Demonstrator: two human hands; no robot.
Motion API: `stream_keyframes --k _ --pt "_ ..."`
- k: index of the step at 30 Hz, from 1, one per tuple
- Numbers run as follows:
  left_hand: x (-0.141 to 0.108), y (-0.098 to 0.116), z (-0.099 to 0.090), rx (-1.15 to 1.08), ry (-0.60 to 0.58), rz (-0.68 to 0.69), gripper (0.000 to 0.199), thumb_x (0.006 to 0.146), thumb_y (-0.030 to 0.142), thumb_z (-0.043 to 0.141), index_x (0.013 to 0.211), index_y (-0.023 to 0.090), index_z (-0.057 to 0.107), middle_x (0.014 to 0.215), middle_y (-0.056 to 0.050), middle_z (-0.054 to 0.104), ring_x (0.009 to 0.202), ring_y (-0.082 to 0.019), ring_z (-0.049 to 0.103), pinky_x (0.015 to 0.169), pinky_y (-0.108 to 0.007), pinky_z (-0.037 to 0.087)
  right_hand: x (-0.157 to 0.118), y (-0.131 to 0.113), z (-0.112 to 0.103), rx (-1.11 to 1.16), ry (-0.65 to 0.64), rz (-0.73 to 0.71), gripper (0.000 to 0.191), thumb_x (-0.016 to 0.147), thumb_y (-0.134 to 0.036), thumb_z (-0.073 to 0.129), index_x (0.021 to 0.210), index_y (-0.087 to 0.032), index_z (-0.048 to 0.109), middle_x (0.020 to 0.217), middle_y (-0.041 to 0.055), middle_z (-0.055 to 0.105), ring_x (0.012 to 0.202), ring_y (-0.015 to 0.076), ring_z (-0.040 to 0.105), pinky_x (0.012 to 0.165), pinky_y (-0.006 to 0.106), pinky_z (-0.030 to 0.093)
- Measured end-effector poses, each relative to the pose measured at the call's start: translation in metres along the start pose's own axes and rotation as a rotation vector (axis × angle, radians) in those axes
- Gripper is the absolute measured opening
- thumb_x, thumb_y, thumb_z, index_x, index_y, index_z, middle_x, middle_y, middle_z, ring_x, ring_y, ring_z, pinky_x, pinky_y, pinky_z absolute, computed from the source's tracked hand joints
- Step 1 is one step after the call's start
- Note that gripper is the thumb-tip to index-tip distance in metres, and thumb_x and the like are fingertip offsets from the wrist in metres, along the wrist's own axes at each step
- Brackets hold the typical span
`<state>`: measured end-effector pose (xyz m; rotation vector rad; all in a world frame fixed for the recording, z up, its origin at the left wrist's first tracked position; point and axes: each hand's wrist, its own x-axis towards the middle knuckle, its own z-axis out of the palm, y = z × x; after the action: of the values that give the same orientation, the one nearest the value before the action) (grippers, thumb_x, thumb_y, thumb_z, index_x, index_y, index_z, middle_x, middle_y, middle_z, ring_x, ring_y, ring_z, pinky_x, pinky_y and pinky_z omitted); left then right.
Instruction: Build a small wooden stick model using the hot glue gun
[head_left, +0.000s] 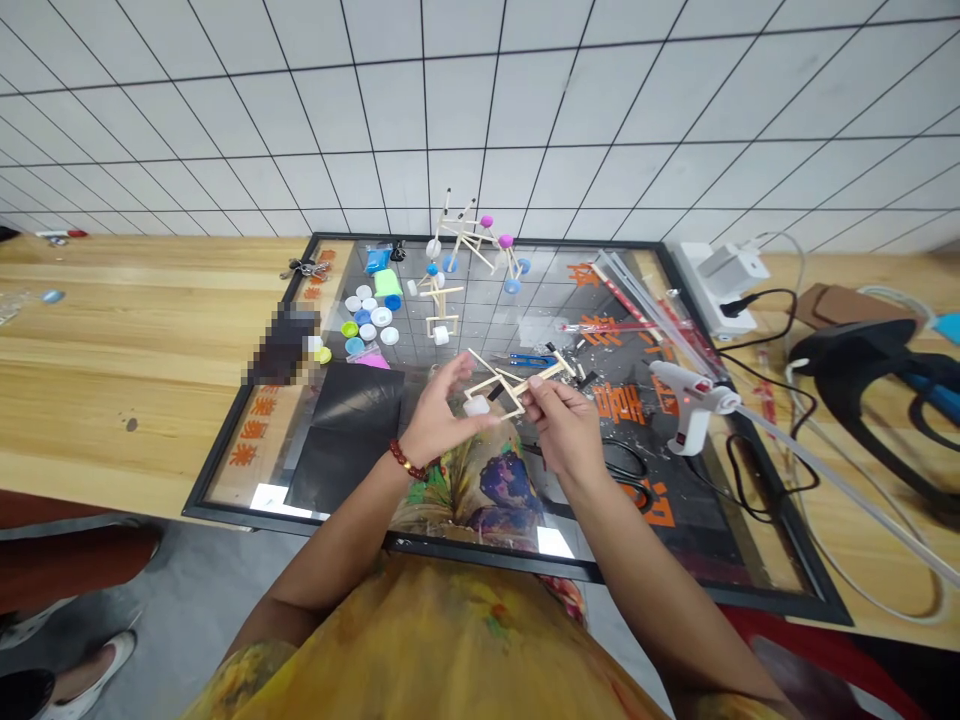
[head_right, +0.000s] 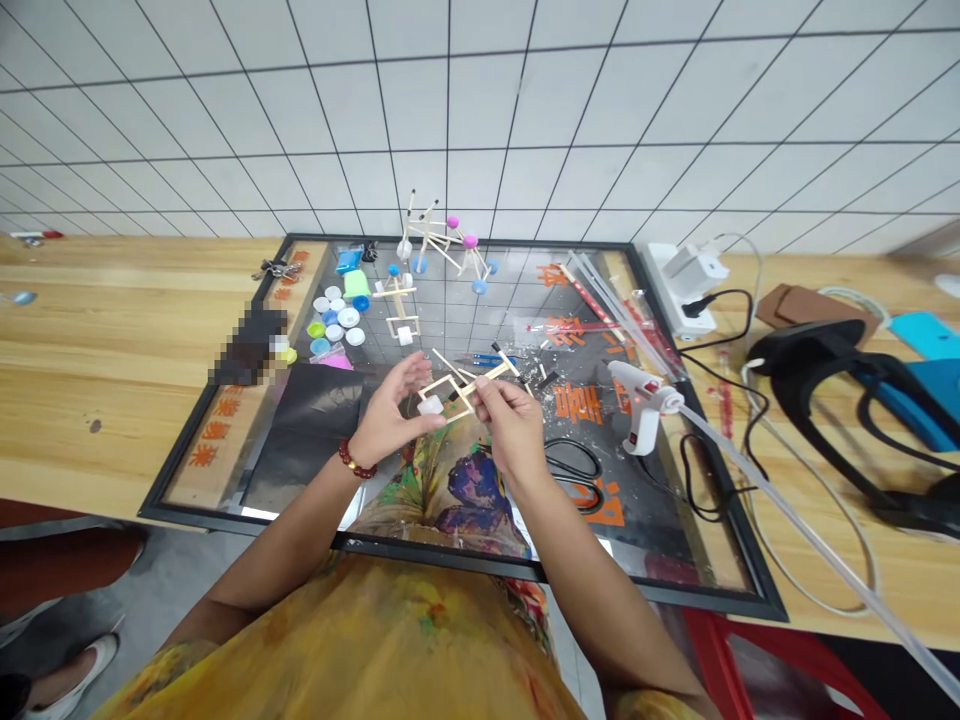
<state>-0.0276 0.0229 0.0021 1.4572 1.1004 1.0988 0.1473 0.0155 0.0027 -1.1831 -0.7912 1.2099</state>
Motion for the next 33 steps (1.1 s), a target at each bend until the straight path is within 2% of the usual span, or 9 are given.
stream_keyframes --k 3,6,8,10,16,22,26,29,33 --pt "-0.005 -0.001 0.009 0.403 0.063 0.194 0.098 0.055 0.044 0.089 0.139 0.02 0.045 0.138 -0.015 0.055 0.129 -0.031 0.05 0.11 -0.049 0.039 -0.004 0.002 0.002 -0.038 0.002 -0.048 0.028 0.074 -0.045 0.076 0.065 -0.019 0.068 0.061 -0.0002 0.061 0.052 0.0088 0.045 0.052 0.025 0.037" --pt "-0.007 -0.004 0.016 0.552 0.076 0.242 0.072 0.071 0.032 0.078 0.137 0.021 0.048 0.128 -0.012 0.061 0.12 -0.027 0.057 0.104 -0.045 0.046 -0.009 0.003 0.004 -0.068 -0.058 -0.079 0.026 0.076 -0.043 0.075 0.067 -0.019 0.07 0.063 0.0 0.062 0.053 0.0096 0.046 0.053 0.025 0.038" --pt "-0.007 -0.006 0.017 0.54 0.089 0.265 0.062 0.077 0.027 0.07 0.135 0.021 0.049 0.125 -0.011 0.063 0.116 -0.024 0.06 0.1 -0.04 0.05 -0.011 0.003 0.004 -0.075 -0.091 -0.099 0.023 0.075 -0.043 0.075 0.073 -0.02 0.072 0.066 0.0 0.064 0.055 0.0103 0.047 0.055 0.026 0.039" --pt "-0.007 -0.007 0.016 0.482 0.11 0.262 0.062 0.077 0.027 0.068 0.136 0.021 0.048 0.124 -0.01 0.064 0.114 -0.022 0.062 0.098 -0.038 0.051 -0.01 0.002 0.002 -0.068 -0.093 -0.108 0.022 0.074 -0.042 0.076 0.083 -0.022 0.074 0.07 -0.0001 0.065 0.057 0.0105 0.048 0.056 0.026 0.04" --pt "-0.005 -0.005 0.012 0.399 0.12 0.142 0.065 0.073 0.033 0.076 0.132 0.022 0.051 0.124 -0.009 0.067 0.114 -0.025 0.063 0.099 -0.043 0.05 -0.003 0.006 -0.001 -0.049 -0.095 -0.086 0.023 0.074 -0.038 0.076 0.092 -0.024 0.074 0.073 -0.0008 0.065 0.058 0.0091 0.048 0.057 0.025 0.041" --pt "-0.003 -0.01 0.01 0.449 0.001 0.245 0.061 0.07 0.031 0.078 0.126 0.019 0.056 0.124 -0.011 0.066 0.117 -0.027 0.061 0.102 -0.046 0.048 -0.004 0.01 0.002 -0.171 -0.224 -0.139 0.027 0.075 -0.04 0.075 0.099 -0.026 0.074 0.081 -0.0005 0.068 0.071 0.0136 0.059 0.068 0.028 0.049" --pt "-0.003 -0.014 0.007 0.468 -0.077 0.246 0.076 0.066 0.033 0.081 0.134 0.015 0.051 0.131 -0.017 0.061 0.122 -0.032 0.057 0.105 -0.05 0.044 -0.004 0.013 -0.001 -0.298 -0.278 -0.201 0.025 0.081 -0.042 0.07 0.099 -0.025 0.074 0.098 0.003 0.071 0.087 0.018 0.064 0.081 0.033 0.051" --pt "-0.003 -0.013 0.005 0.444 -0.101 0.219 0.092 0.062 0.034 0.084 0.143 0.018 0.042 0.136 -0.017 0.057 0.125 -0.033 0.054 0.106 -0.051 0.043 -0.002 0.016 -0.005 -0.392 -0.291 -0.252 0.021 0.083 -0.041 0.068 0.096 -0.024 0.074 0.103 0.0042 0.07 0.091 0.0186 0.064 0.083 0.034 0.051" --pt "-0.003 -0.013 0.006 0.432 -0.061 0.211 0.071 0.07 0.032 0.078 0.134 0.021 0.052 0.125 -0.012 0.064 0.114 -0.029 0.061 0.101 -0.047 0.047 -0.001 0.013 -0.008 -0.431 -0.277 -0.236 0.03 0.083 -0.043 0.068 0.107 -0.025 0.073 0.096 0.0041 0.069 0.084 0.0176 0.064 0.079 0.033 0.052"
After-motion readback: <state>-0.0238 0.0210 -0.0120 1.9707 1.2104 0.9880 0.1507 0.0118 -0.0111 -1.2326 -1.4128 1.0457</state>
